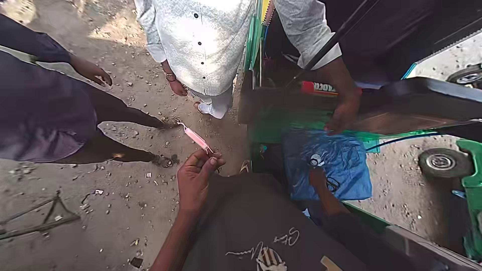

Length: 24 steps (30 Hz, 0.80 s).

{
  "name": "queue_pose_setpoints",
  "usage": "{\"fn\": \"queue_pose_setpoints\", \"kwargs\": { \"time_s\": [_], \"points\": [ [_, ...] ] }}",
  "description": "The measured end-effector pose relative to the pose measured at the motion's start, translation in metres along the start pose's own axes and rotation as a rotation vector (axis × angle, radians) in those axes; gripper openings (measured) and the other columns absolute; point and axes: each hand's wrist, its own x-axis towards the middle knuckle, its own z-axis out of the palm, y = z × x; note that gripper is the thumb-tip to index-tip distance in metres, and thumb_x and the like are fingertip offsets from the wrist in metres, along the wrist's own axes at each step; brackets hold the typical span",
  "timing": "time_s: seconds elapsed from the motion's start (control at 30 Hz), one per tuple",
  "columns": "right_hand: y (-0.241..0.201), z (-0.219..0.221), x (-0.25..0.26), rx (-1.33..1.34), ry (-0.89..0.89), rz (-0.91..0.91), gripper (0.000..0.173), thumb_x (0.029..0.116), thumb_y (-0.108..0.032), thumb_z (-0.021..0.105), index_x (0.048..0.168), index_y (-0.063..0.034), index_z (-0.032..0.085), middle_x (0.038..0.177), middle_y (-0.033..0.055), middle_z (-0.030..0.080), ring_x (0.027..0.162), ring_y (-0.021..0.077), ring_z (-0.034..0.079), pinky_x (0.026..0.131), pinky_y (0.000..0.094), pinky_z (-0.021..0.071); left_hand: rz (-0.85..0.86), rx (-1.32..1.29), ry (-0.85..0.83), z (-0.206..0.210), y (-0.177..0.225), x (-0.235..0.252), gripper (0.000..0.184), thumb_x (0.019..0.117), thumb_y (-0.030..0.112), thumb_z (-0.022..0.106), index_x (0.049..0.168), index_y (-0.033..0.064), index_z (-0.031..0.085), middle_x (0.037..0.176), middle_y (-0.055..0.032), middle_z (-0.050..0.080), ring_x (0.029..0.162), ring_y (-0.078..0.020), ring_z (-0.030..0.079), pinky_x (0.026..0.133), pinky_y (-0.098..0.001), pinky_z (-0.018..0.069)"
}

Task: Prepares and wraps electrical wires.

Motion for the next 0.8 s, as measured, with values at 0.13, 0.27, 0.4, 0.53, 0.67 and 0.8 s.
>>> {"fn": "queue_pose_setpoints", "kwargs": {
  "time_s": [0.13, 0.27, 0.4, 0.53, 0.67, 0.8],
  "points": [
    [-0.006, 0.012, 0.010, -0.028, 0.062, -0.053, 0.043, 0.0979, -0.007, 0.057, 0.140, -0.0001, 0.058, 0.143, 0.0349, 0.050, 0.132, 0.0540, 0.049, 0.103, 0.0693, 0.0442, 0.003, 0.035, 0.014, 0.013, -0.012, -0.011, 0.033, 0.0953, -0.003, 0.065, 0.128, -0.0065, 0.059, 0.111, -0.0224, 0.071, 0.096, -0.0327, 0.074, 0.091, -0.0467, 0.0622],
    [-0.003, 0.018, 0.015, -0.018, -0.003, 0.026, 0.045, 0.0981, -0.009, 0.057, 0.141, 0.0049, 0.054, 0.146, 0.0346, 0.047, 0.133, 0.0522, 0.049, 0.102, 0.0681, 0.0460, -0.006, 0.062, 0.021, 0.028, -0.012, -0.016, 0.034, 0.0939, -0.004, 0.067, 0.127, -0.0057, 0.061, 0.110, -0.0229, 0.071, 0.096, -0.0346, 0.073, 0.090, -0.0488, 0.0624],
    [-0.038, -0.031, 0.000, 0.014, -0.091, 0.036, 0.041, 0.0943, -0.013, 0.064, 0.131, 0.0060, 0.060, 0.134, 0.0329, 0.058, 0.119, 0.0507, 0.061, 0.088, 0.0678, 0.0532, 0.001, 0.072, -0.006, 0.041, -0.007, -0.010, 0.031, 0.0950, -0.005, 0.065, 0.126, -0.0073, 0.060, 0.110, -0.0238, 0.071, 0.096, -0.0350, 0.074, 0.090, -0.0481, 0.0626],
    [-0.091, -0.110, -0.025, 0.384, -0.015, -0.332, 0.030, 0.1005, -0.022, 0.060, 0.124, -0.0049, 0.069, 0.118, 0.0187, 0.071, 0.111, 0.0338, 0.069, 0.097, 0.0565, 0.0537, 0.003, 0.055, -0.034, 0.049, -0.009, -0.003, 0.031, 0.0962, -0.004, 0.064, 0.127, -0.0067, 0.061, 0.108, -0.0239, 0.071, 0.093, -0.0353, 0.074, 0.089, -0.0497, 0.0628],
    [-0.172, -0.202, -0.110, 1.220, 0.043, -0.815, 0.016, 0.0985, -0.013, 0.068, 0.111, -0.0077, 0.076, 0.099, 0.0056, 0.076, 0.082, 0.0169, 0.073, 0.076, 0.0360, 0.0641, -0.016, 0.059, -0.074, 0.052, -0.010, 0.002, 0.031, 0.0965, -0.002, 0.065, 0.127, -0.0038, 0.062, 0.110, -0.0223, 0.071, 0.093, -0.0350, 0.074, 0.088, -0.0504, 0.0629],
    [-0.223, -0.264, -0.176, 1.304, 0.109, -1.130, 0.023, 0.0914, -0.008, 0.075, 0.114, -0.0064, 0.074, 0.102, 0.0049, 0.071, 0.083, 0.0149, 0.069, 0.073, 0.0322, 0.0634, -0.015, 0.048, -0.122, 0.050, -0.007, 0.006, 0.031, 0.0964, -0.001, 0.065, 0.127, -0.0037, 0.062, 0.110, -0.0224, 0.072, 0.094, -0.0338, 0.074, 0.088, -0.0491, 0.0627]
  ]
}}
